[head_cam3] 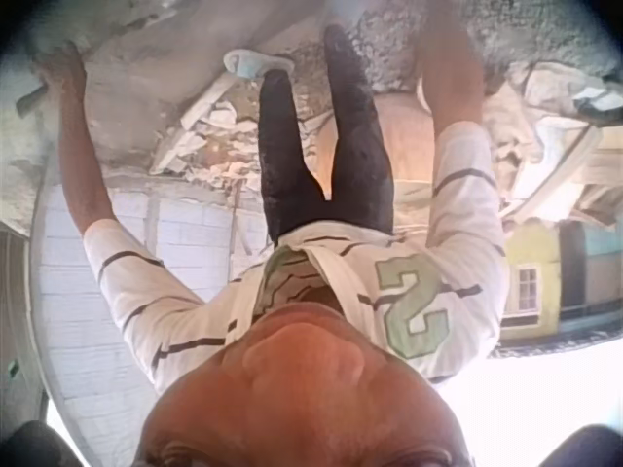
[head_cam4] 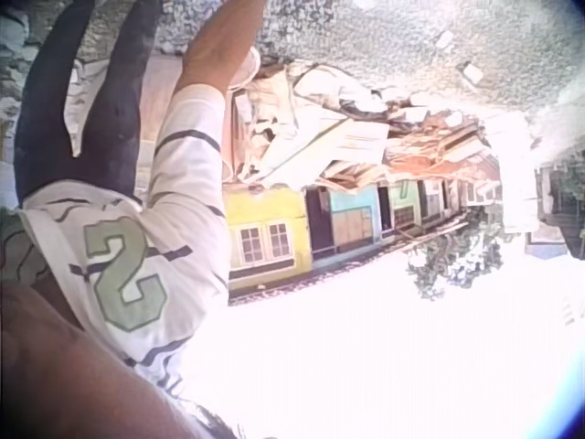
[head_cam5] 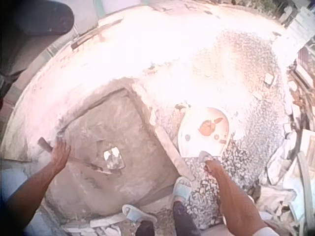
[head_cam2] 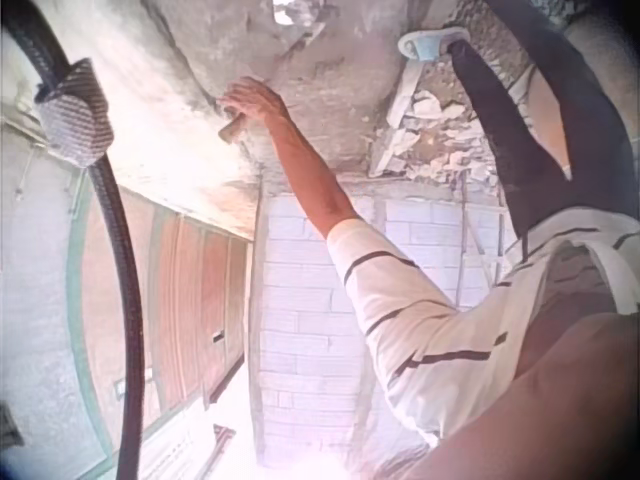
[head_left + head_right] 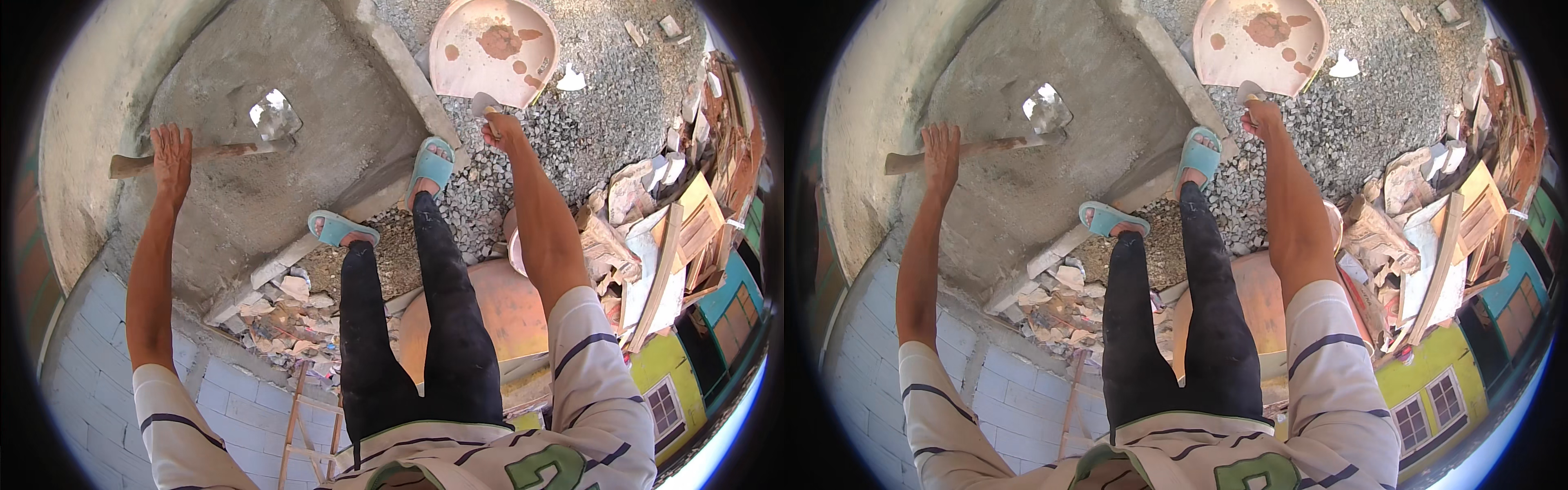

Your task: The person walks to a construction site and uses a hoe to mix dry cement and gravel in a concrete basin. They pour water from a bucket into the mixture and continue to mix the ingredients thoroughly with the hoe until the concrete is combined.

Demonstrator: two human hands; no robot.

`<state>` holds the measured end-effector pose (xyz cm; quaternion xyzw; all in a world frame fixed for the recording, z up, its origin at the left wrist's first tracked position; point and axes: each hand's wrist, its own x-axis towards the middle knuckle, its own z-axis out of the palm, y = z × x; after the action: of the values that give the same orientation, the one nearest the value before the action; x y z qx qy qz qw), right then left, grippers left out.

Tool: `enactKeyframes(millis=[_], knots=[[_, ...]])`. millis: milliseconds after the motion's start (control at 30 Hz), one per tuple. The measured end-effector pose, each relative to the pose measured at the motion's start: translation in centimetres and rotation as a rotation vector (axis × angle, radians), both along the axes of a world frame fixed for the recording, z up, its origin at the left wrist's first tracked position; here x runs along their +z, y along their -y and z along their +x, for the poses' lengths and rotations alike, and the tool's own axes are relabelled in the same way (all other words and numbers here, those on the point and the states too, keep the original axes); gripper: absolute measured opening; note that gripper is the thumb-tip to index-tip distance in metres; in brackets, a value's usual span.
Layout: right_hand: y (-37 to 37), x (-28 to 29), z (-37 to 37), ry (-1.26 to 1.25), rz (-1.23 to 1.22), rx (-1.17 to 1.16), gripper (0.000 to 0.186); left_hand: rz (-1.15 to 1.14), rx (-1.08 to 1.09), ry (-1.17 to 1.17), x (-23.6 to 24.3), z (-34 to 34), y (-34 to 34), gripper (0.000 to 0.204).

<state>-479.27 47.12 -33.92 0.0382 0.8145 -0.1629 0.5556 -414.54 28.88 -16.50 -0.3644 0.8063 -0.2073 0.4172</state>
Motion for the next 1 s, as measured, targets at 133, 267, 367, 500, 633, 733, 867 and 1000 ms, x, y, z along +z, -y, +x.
enactKeyframes(millis=[133,267,367,500,633,733,867,1000], knots=[[1.2,0.4,-4.8,0.081,-0.283,-0.207,0.036,0.094,0.282,0.137,1.0,4.2,4.5,0.02],[-4.2,1.2,-8.9,-0.047,-0.285,-0.154,0.051,0.393,0.536,0.11,2.9,7.4,4.1,0.016],[-16.1,1.5,-15.4,-0.383,-0.053,0.057,0.062,0.432,0.39,0.026,5.1,-1.4,-0.9,0.015],[-34.0,1.7,-22.2,-0.929,0.167,0.404,0.066,0.468,0.132,-0.02,7.6,-7.6,-4.8,0.017],[-44.3,4.3,-21.9,-0.738,0.558,0.149,0.063,0.586,0.316,0.108,9.3,-15.3,-6.4,0.026],[-49.2,3.9,-16.2,-0.15,0.553,-0.507,0.071,0.575,0.395,0.18,9.5,-19.5,-6.7,0.024],[-51.2,0.1,-8.7,-0.042,0.529,-1.013,0.082,0.566,0.404,0.21,8.6,-22.4,-7.0,0.024],[-51.4,-5.7,-4.8,-0.246,0.139,-1.47,0.062,0.581,0.425,0.222,8.8,-20.4,-6.9,0.028]])
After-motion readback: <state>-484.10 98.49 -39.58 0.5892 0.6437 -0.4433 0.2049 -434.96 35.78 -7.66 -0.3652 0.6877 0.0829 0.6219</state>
